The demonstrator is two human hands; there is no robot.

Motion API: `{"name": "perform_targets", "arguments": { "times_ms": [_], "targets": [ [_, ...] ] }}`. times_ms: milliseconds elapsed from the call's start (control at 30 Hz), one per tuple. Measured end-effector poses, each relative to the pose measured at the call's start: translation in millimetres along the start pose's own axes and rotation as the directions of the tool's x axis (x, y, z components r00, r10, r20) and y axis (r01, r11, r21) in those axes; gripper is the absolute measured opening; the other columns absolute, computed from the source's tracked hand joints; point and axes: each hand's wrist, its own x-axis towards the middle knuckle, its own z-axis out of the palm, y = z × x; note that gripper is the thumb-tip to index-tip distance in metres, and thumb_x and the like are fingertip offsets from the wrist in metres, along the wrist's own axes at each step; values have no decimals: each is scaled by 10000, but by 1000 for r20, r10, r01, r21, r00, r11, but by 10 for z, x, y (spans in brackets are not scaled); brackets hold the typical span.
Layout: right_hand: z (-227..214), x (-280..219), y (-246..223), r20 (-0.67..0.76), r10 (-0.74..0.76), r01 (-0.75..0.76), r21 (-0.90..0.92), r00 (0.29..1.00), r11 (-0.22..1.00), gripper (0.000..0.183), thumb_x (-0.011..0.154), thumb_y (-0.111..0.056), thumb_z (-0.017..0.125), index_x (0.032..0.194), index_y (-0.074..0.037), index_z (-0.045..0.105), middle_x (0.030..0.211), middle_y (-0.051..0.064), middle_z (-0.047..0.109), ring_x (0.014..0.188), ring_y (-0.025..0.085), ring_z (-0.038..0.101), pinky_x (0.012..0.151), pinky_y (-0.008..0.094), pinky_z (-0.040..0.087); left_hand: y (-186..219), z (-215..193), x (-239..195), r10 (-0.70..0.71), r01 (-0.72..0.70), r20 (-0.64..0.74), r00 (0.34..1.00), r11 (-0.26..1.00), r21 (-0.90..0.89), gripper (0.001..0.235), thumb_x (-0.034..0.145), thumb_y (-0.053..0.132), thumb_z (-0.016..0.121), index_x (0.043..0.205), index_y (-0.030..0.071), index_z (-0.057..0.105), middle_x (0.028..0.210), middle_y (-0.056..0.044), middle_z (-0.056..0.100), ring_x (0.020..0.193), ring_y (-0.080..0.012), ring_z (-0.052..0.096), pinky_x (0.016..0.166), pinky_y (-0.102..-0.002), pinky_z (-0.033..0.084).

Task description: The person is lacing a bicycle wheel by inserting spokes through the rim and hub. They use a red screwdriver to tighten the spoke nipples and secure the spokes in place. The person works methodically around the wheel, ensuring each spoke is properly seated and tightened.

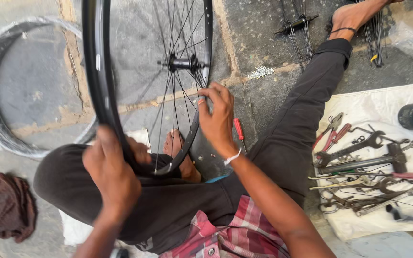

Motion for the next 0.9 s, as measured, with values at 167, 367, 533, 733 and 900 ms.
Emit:
{"name": "perform_targets", "arguments": {
  "times_ms": [167, 367, 533, 733, 900],
  "targets": [
    [250, -26, 729, 334, 379, -479, 301, 863, 825, 153, 908, -59, 702, 1049, -3, 678, 939, 62, 728, 859, 169, 704, 750, 309, 562, 364, 346, 711, 175, -205, 233, 957, 972, 112, 401, 934, 177, 810, 1146, 43, 496, 793, -7, 552, 664, -80, 572, 587, -240, 482],
    [155, 64, 706, 493, 450, -656, 412, 745, 632, 217, 900, -59, 693, 1086, -8, 594, 835, 32, 667, 699, 95, 641, 640, 256, 534, 279, 537, 799, 319, -339, 203, 926, 939, 67, 384, 995, 123, 823, 1191, 34, 506, 859, 11, 506, 747, -59, 471, 668, -227, 416],
    [56, 112, 496, 549, 476, -714, 389, 687, 582, 129, 978, -148, 686, 1031, -36, 651, 817, 30, 647, 672, 75, 585, 600, 259, 506, 231, 472, 736, 335, -351, 188, 923, 935, 57, 395, 1002, 122, 819, 1222, 30, 504, 856, 16, 528, 747, -54, 501, 694, -219, 451],
    [-82, 177, 582, 832, 326, -817, 530, 449, -228, 139, 995, -216, 690, 996, -88, 638, 888, 25, 648, 724, 122, 594, 645, 298, 525, 219, 384, 765, 318, -336, 175, 932, 938, 84, 389, 997, 104, 809, 1223, 21, 503, 814, 18, 537, 705, -57, 494, 652, -223, 426],
    [-104, 237, 537, 845, 369, -824, 496, 387, -273, 102, 943, -173, 688, 1009, -102, 654, 942, 49, 695, 805, 139, 661, 675, 286, 529, 221, 357, 778, 311, -319, 190, 931, 948, 16, 403, 1007, 114, 800, 1243, 23, 486, 807, 19, 536, 691, -53, 496, 642, -221, 426]
  ]
}}
